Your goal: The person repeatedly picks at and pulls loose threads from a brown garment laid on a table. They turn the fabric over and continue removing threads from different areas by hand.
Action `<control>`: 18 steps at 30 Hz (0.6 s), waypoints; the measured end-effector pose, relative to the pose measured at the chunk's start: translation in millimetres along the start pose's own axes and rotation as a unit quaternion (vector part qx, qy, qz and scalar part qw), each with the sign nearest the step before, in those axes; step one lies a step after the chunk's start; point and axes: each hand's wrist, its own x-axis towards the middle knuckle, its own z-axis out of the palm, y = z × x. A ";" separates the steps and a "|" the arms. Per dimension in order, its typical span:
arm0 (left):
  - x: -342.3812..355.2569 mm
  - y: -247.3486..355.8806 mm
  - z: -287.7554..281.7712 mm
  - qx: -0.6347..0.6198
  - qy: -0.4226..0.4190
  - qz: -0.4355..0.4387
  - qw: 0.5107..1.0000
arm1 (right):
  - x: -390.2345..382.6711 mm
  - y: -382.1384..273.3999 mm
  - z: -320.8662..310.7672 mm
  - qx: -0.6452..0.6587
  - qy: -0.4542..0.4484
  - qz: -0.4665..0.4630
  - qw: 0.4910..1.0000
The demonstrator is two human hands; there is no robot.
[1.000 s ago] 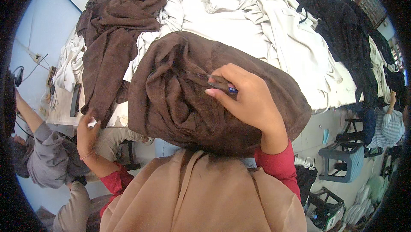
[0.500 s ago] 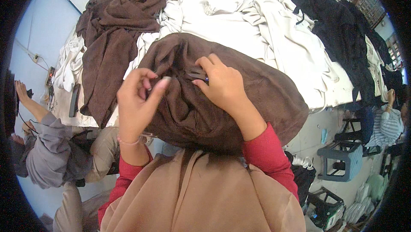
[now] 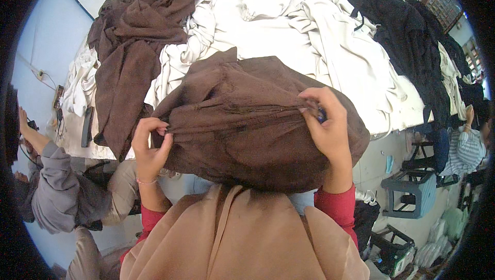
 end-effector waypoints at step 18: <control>28.7 33.0 23.1 0.067 -0.085 0.034 0.994 | 11.7 -39.5 29.6 -0.226 -0.056 -0.158 0.960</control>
